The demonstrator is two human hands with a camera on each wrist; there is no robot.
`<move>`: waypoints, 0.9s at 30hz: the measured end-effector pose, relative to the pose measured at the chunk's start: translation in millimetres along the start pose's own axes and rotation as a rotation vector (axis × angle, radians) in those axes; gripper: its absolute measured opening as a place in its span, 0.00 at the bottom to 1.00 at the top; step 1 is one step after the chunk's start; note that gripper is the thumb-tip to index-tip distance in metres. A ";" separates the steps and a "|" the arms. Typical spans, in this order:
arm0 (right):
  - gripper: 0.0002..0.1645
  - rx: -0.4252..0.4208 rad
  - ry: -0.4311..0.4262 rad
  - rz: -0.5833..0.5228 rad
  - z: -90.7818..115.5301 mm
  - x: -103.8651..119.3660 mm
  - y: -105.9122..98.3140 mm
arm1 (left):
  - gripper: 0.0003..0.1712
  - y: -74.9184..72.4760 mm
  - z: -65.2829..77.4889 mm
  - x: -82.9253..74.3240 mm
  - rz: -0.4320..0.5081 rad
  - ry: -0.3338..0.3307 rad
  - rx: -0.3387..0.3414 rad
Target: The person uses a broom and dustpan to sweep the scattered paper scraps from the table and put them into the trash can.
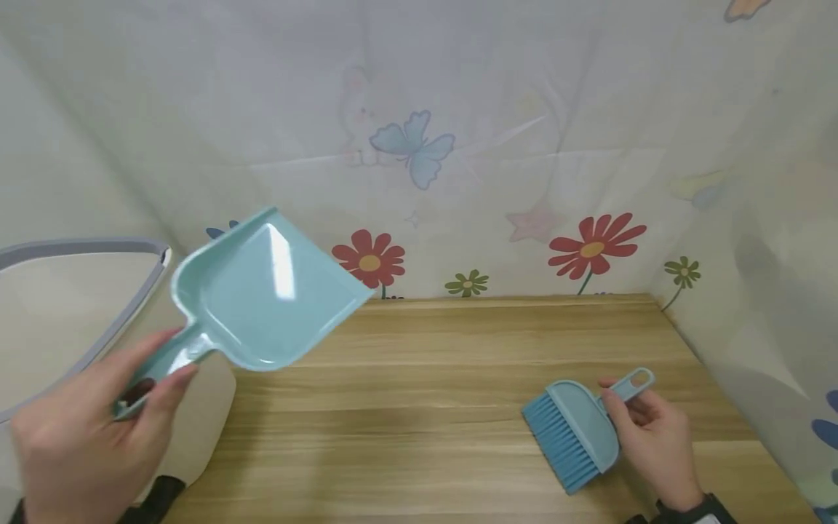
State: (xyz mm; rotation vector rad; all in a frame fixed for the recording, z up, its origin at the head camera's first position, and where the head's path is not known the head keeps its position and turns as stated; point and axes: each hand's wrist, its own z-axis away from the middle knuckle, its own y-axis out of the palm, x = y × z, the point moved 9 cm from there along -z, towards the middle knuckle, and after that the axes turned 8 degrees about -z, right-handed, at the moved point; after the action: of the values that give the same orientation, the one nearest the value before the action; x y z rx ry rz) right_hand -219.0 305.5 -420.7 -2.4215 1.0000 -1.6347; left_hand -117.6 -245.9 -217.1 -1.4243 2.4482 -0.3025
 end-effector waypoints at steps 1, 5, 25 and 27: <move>0.07 0.000 -0.003 0.000 0.3 1.1 0.1 | 0.32 9.7 2.6 -8.2 -0.032 0.033 0.018; 0.06 -0.005 -0.027 -0.058 1.5 7.1 1.5 | 0.31 55.4 23.3 -23.4 0.001 0.064 0.157; 0.11 0.132 -0.751 0.214 20.1 131.6 94.2 | 0.22 231.3 179.1 -18.0 0.542 -0.669 0.981; 0.14 0.156 -0.842 0.284 28.8 140.9 117.4 | 0.23 234.7 184.9 -23.4 0.559 -0.664 1.002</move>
State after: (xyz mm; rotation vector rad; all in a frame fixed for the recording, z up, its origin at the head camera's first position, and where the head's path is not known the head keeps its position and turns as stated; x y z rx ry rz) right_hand -218.4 128.7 -364.0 -2.3355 0.9294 -0.4761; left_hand -231.8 -117.2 -462.4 -0.3059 1.6110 -0.6577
